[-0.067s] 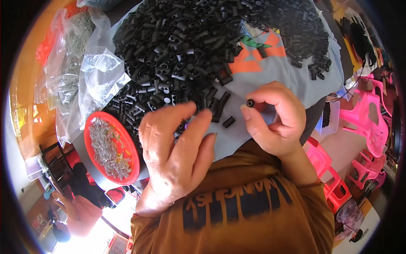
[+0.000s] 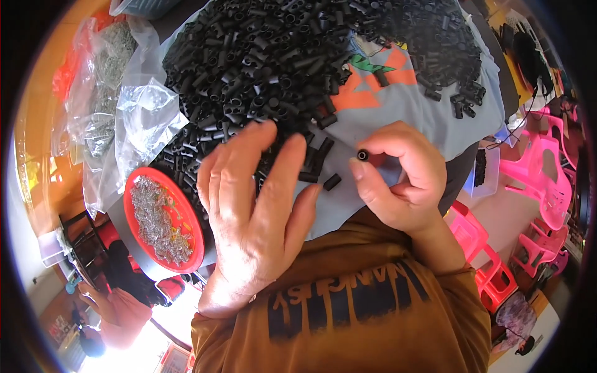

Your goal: The person assembles cord locks by hand, picking up springs and plastic cord lock components from the table and fitting the springs into the plastic pieces.

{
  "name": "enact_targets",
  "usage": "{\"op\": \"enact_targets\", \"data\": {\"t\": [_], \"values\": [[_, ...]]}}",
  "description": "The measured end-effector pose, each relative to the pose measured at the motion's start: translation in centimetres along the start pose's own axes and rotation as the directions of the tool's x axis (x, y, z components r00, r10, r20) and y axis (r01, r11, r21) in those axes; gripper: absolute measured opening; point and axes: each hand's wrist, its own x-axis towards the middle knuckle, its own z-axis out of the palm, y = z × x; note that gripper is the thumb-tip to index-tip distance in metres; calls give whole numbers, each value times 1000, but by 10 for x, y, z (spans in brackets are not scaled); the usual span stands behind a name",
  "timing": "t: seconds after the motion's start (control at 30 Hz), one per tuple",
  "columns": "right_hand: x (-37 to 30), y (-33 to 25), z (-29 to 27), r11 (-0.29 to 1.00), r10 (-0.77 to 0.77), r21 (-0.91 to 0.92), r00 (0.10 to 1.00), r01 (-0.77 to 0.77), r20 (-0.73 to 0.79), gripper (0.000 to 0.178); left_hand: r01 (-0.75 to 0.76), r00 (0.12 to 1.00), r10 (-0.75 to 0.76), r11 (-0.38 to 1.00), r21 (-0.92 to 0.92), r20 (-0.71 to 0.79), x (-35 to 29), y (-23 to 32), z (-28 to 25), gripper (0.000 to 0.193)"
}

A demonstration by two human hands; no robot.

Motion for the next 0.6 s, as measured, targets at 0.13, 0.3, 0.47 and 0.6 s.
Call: {"op": "enact_targets", "data": {"t": [0.13,0.3,0.47,0.6], "values": [[-2,1,0,1000,19,-5,1000,-19,-15,17,30,990,-48,991,131,134,11,1,4,51],[-1,3,-2,1000,16,24,1000,-16,6,16,-16,995,-1,985,169,103,13,0,6,42],[2,8,-7,995,-91,46,994,88,59,21,3,995,-20,986,166,102,19,3,-1,35],[3,9,-9,993,-98,65,995,96,26,21,2,993,-18,991,136,120,39,14,-1,33]]}}
